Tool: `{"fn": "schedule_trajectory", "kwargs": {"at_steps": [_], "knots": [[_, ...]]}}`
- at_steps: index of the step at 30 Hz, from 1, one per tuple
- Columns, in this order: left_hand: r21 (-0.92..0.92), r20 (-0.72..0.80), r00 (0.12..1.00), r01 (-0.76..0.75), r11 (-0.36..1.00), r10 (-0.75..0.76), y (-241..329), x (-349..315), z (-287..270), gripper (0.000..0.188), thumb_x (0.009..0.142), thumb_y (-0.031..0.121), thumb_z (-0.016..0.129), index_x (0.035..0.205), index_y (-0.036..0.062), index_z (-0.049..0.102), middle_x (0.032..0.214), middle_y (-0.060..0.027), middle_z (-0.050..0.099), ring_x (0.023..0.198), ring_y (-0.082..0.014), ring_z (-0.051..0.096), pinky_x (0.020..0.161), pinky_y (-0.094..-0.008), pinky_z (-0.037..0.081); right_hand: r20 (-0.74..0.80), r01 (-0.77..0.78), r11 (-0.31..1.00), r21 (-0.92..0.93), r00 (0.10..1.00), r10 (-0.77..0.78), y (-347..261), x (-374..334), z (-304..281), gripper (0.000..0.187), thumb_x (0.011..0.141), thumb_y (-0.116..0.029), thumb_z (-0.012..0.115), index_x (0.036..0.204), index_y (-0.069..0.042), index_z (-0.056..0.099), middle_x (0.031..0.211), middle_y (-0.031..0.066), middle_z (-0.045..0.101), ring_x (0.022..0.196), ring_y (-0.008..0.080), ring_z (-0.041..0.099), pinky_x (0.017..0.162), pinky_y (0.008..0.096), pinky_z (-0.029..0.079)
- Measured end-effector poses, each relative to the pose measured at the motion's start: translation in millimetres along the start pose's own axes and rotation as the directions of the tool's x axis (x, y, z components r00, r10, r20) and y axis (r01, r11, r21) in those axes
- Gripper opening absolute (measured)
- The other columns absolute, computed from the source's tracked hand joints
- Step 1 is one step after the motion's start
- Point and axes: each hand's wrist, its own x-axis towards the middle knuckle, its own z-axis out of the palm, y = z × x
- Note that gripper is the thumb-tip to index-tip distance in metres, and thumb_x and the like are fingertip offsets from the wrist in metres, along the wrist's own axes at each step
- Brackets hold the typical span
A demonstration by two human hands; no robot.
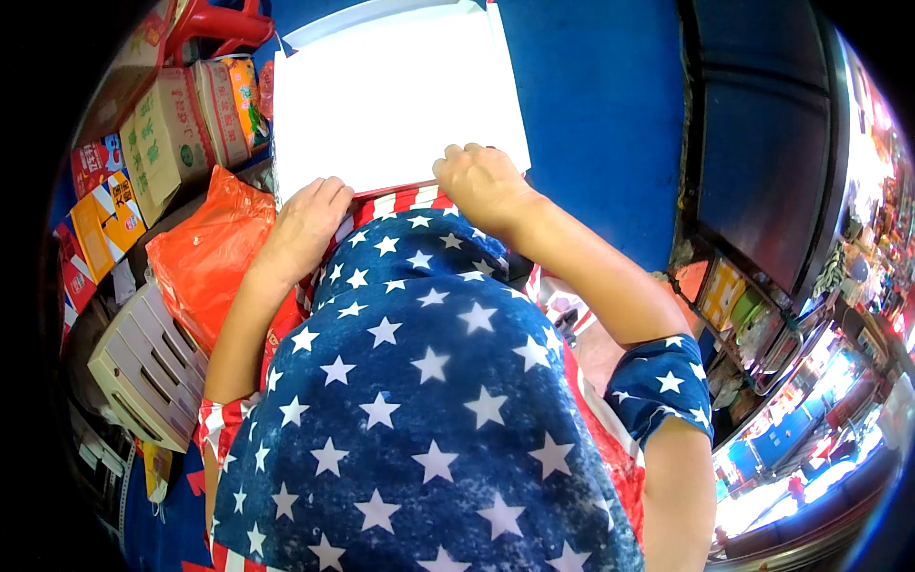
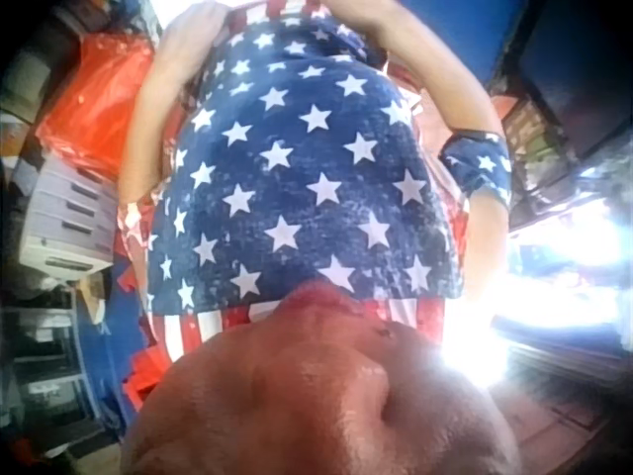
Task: The person picks up small red boxes and places them on a counter. They then pick up a white cardboard box and fold its flaps to assemble it, securing the edges with red tape.
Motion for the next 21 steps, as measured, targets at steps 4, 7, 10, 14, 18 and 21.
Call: {"fn": "schedule_trajectory", "kwargs": {"at_steps": [4, 7, 10, 14, 18, 21], "knots": [[0.014, -0.049, 0.998, -0.044, 0.999, 0.045, 3, 8, 11, 0.012, 0.08, 0.003, 0.057, 0.092, 0.0008, 0.059, 0.093, -0.0128, 0.058, 0.093, -0.0284, 0.061, 0.082, -0.0373, 0.053, 0.028, 0.042, 0.999, 0.013, 0.999, -0.043, -4, 10, 1, 0.011, 0.088, -0.004, 0.062, 0.099, -0.003, 0.065, 0.1, 0.0153, 0.064, 0.098, 0.0294, 0.065, 0.086, 0.038, 0.054], [-0.093, -0.091, 0.994, -0.069, 0.993, 0.061, 20, 27, 23, 0.013, 0.085, 0.008, 0.057, 0.095, -0.0001, 0.059, 0.095, -0.0139, 0.057, 0.094, -0.0314, 0.059, 0.084, -0.0391, 0.051, -0.148, 0.178, 0.982, 0.065, 0.975, -0.167, -26, 28, 20, 0.009, 0.086, -0.003, 0.06, 0.094, -0.002, 0.065, 0.099, 0.0153, 0.064, 0.096, 0.0309, 0.065, 0.084, 0.0377, 0.054], [-0.167, -0.106, 0.994, -0.013, 0.986, -0.005, 13, 24, 26, 0.011, 0.085, 0.007, 0.056, 0.093, 0.0006, 0.06, 0.094, -0.0148, 0.058, 0.094, -0.0312, 0.06, 0.082, -0.0401, 0.052, -0.094, 0.075, 0.987, 0.142, 0.994, -0.062, -35, 39, 24, 0.01, 0.088, -0.005, 0.058, 0.094, -0.003, 0.065, 0.098, 0.0151, 0.064, 0.098, 0.0307, 0.064, 0.086, 0.0391, 0.053], [-0.05, -0.006, 0.999, 0.05, 0.998, -0.05, -5, -1, 14, 0.013, 0.085, 0.006, 0.056, 0.096, 0.0012, 0.062, 0.096, -0.0138, 0.06, 0.096, -0.0301, 0.061, 0.084, -0.0392, 0.053, -0.028, 0.075, 0.992, 0.099, 0.997, -0.073, -12, 22, 14, 0.01, 0.089, -0.005, 0.057, 0.095, -0.004, 0.065, 0.098, 0.0144, 0.064, 0.098, 0.0299, 0.064, 0.087, 0.039, 0.053], [0.05, 0.095, 0.994, 0.043, 0.998, -0.048, -11, -4, 4, 0.017, 0.084, 0.003, 0.055, 0.1, 0.0004, 0.06, 0.099, -0.0136, 0.06, 0.099, -0.03, 0.061, 0.087, -0.0389, 0.051, -0.009, 0.015, 1.0, -0.014, 1.0, -0.015, 13, 1, 10, 0.009, 0.087, -0.003, 0.059, 0.094, -0.004, 0.064, 0.098, 0.014, 0.064, 0.096, 0.0296, 0.064, 0.086, 0.0385, 0.053], [0.075, 0.11, 0.991, 0.062, 0.995, -0.07, 1, 5, 8, 0.017, 0.085, 0.004, 0.056, 0.101, -0.0002, 0.06, 0.098, -0.0147, 0.06, 0.099, -0.0303, 0.061, 0.087, -0.0394, 0.05, 0.011, 0.034, 0.998, -0.044, 0.999, -0.034, 4, 0, 8, 0.01, 0.084, -0.002, 0.061, 0.093, -0.004, 0.064, 0.098, 0.0139, 0.063, 0.096, 0.0296, 0.063, 0.086, 0.0384, 0.053]]}}
